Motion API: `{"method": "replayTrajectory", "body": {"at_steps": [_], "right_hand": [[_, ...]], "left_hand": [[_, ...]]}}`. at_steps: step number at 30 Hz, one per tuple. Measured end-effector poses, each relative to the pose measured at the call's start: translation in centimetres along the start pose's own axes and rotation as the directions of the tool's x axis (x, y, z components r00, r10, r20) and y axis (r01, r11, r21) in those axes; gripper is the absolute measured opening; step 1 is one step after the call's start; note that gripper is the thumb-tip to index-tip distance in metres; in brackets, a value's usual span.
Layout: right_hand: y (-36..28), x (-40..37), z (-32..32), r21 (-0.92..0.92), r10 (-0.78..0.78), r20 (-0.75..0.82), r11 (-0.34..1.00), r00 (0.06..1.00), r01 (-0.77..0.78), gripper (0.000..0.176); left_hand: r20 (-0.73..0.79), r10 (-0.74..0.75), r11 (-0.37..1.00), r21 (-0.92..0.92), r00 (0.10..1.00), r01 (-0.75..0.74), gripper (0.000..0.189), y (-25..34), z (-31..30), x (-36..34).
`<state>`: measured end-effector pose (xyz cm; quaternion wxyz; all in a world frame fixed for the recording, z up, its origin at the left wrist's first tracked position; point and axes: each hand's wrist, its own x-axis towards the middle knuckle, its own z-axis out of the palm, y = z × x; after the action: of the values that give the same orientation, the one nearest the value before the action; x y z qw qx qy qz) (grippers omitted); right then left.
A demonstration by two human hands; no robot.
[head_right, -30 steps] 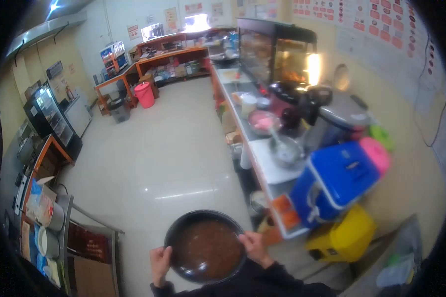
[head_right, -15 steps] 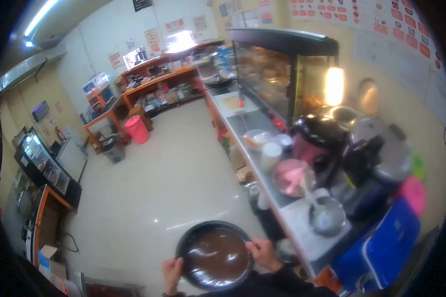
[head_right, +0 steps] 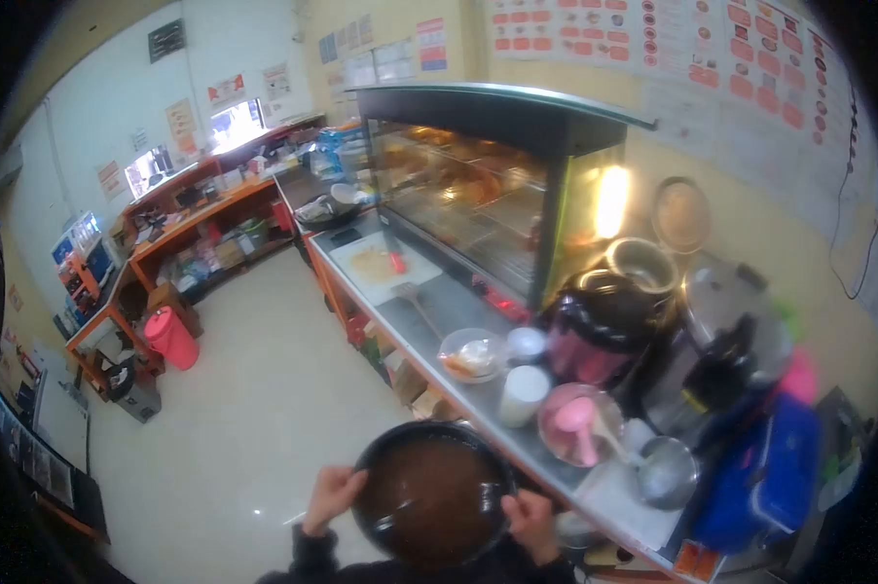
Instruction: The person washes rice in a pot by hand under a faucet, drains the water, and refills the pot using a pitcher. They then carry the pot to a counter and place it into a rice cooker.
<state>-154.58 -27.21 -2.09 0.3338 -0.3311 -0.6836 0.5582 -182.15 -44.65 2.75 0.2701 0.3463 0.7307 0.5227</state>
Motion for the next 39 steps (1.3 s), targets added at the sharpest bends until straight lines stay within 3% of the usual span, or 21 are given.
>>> {"method": "replayTrajectory", "body": {"at_steps": [3,5,8,14,18,21,25,27,30,33,34,37,39], "right_hand": [[0.2,2.8,0.6,-0.024,-0.042,-0.07,0.999,0.997,0.04,0.034],[-0.3,4.9,0.9,-0.164,-0.113,-0.121,0.982,0.986,0.092,0.037],[-1.8,8.2,1.7,-0.105,-0.122,-0.098,0.988,0.988,0.111,0.035],[-1.5,15.1,3.8,-0.155,-0.112,-0.02,0.982,0.994,0.108,0.04],[1.0,19.9,7.5,-0.127,-0.058,0.074,0.99,0.996,0.067,0.033],[-1.4,24.6,12.8,0.053,0.027,0.169,0.998,0.985,-0.036,0.032],[5.1,31.2,20.2,-0.153,-0.122,0.223,0.976,0.967,0.158,0.027],[6.9,34.4,25.4,-0.029,-0.048,0.225,0.998,0.973,0.056,0.018],[1.4,39.0,33.1,0.07,0.057,0.288,0.994,0.956,-0.08,0.009],[1.1,43.8,39.6,0.003,0.07,0.286,0.997,0.956,-0.074,0.006],[4.0,45.7,41.3,-0.072,0.043,0.271,0.997,0.962,-0.024,0.006],[1.7,50.5,47.7,-0.022,0.103,0.279,0.995,0.955,-0.1,0.007],[0.7,53.9,51.7,-0.013,0.056,0.292,0.998,0.955,-0.054,0.008]], "left_hand": [[0.093,0.009,0.999,-0.047,0.996,-0.005,0.042,0.9,-1.2,6.1],[0.116,0.022,0.994,-0.106,0.993,-0.01,0.043,0.3,-1.0,9.0],[0.122,0.057,0.983,-0.179,0.991,-0.035,0.044,-1.1,-1.1,12.5],[0.041,-0.052,0.979,-0.194,0.998,0.059,0.042,-3.7,-2.6,16.2],[-0.025,-0.133,0.968,-0.217,0.991,0.124,0.04,-4.1,-5.4,17.7],[-0.094,-0.169,0.961,-0.236,0.981,0.143,0.04,-6.2,-9.1,20.0],[-0.199,-0.178,0.973,-0.18,0.964,0.143,0.041,-10.0,-15.0,23.8],[-0.245,-0.165,0.983,-0.124,0.955,0.138,0.042,-11.7,-19.1,26.5],[-0.311,-0.133,0.991,-0.067,0.941,0.117,0.042,-13.6,-24.7,30.6],[-0.335,-0.096,0.994,0.025,0.937,0.11,0.042,-13.9,-31.2,35.2],[-0.348,-0.089,0.993,0.043,0.933,0.111,0.041,-14.2,-33.3,37.0],[-0.374,-0.075,0.991,0.079,0.924,0.112,0.041,-15.5,-39.5,42.4],[-0.397,-0.068,0.994,0.05,0.915,0.096,0.041,-16.6,-42.9,46.1]]}}
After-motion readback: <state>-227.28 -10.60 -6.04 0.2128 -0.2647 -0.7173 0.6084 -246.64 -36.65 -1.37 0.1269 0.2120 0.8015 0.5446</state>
